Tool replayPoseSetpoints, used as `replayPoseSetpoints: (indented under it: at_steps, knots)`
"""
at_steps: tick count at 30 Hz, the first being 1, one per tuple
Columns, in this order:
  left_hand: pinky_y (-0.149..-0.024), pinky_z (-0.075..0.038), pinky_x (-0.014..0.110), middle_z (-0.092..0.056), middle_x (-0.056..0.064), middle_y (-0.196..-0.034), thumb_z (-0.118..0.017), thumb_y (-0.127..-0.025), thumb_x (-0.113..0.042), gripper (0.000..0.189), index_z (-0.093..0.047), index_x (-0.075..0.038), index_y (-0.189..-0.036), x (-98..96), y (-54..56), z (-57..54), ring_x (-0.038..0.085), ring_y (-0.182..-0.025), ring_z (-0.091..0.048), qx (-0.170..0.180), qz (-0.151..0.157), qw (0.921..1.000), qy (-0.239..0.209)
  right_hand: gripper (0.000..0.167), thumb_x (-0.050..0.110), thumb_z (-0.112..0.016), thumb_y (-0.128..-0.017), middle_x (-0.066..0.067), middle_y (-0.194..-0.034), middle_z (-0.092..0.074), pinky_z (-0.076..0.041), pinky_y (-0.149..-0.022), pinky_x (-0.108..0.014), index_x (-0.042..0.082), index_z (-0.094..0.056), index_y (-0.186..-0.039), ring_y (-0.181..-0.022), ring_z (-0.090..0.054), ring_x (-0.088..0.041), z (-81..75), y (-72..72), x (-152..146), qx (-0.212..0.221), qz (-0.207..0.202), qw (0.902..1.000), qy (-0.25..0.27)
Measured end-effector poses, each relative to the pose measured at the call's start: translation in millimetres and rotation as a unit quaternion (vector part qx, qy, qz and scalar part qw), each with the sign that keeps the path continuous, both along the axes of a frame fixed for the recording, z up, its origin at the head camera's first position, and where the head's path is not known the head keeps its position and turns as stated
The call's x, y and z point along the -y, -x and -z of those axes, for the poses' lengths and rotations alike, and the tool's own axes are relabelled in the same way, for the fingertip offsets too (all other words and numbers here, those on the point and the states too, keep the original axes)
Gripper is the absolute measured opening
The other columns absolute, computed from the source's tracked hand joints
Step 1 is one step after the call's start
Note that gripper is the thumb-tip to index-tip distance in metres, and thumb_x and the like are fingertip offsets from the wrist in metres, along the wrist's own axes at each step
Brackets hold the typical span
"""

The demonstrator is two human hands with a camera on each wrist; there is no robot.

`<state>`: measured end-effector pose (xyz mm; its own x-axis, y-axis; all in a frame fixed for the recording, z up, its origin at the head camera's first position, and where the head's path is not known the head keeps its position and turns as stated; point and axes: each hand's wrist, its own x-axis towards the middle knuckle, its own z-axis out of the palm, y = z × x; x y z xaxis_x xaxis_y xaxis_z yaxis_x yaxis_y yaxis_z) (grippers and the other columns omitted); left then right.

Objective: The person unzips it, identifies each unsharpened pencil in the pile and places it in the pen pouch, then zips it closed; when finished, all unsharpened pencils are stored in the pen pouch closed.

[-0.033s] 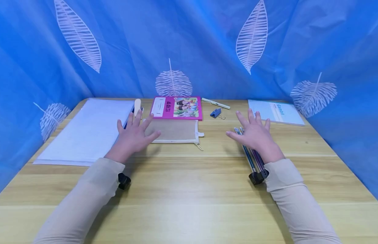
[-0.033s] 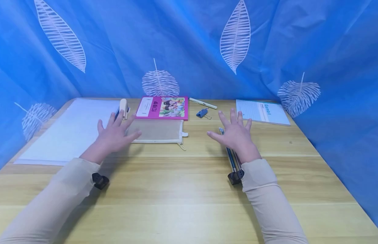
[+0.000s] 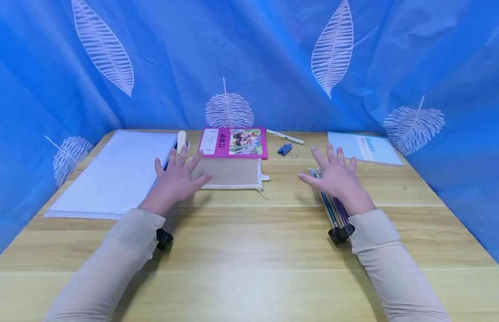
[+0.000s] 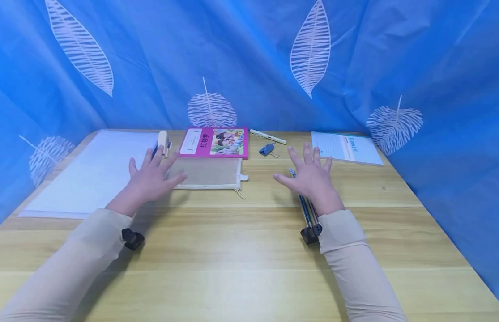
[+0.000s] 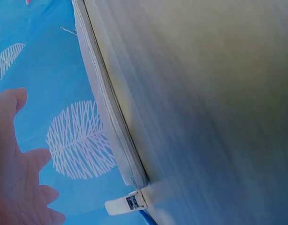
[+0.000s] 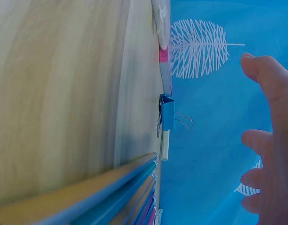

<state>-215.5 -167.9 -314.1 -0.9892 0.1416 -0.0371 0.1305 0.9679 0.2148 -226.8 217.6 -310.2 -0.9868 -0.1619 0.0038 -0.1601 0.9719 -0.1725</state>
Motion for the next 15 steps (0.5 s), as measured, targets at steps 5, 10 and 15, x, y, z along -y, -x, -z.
replayPoseSetpoints:
  at_steps: [5,10,15]
  knots:
    - [-0.097,0.015,0.070,0.008,0.016,-0.155,-0.023,-0.080,-0.080,0.089,-0.006,-0.026,-0.149,-2.3,0.8,-0.1,0.043,-0.137,0.017,-0.002,-0.004,1.0000,-0.006,0.098,0.081,-0.034,-0.076,-0.024,-0.152,0.008,0.012,-0.098,-0.070,0.023,-0.006,-0.150,-0.136,0.013,-0.047,-1.9,0.1,0.6,-0.003,-0.003,1.0000,0.005]
    - [-0.099,0.011,0.069,0.009,0.017,-0.154,-0.023,-0.081,-0.079,0.087,-0.004,-0.028,-0.149,-4.3,2.6,-1.3,0.041,-0.138,0.016,-0.014,0.002,0.9997,-0.020,0.094,0.076,-0.038,-0.080,-0.023,-0.153,0.008,0.008,-0.101,-0.068,0.022,-0.006,-0.150,-0.137,0.010,-0.044,-5.5,0.3,-1.4,0.002,-0.014,0.9992,0.038]
    - [-0.105,-0.004,0.066,0.002,0.019,-0.154,-0.033,-0.085,-0.071,0.082,-0.006,-0.029,-0.149,-13.5,3.7,-4.4,0.041,-0.140,0.000,-0.024,0.024,0.9963,-0.079,0.086,0.063,-0.044,-0.087,-0.020,-0.154,0.003,-0.007,-0.107,-0.062,0.020,-0.005,-0.150,-0.139,-0.001,-0.041,-3.2,6.0,1.3,0.004,-0.046,0.9921,0.116]
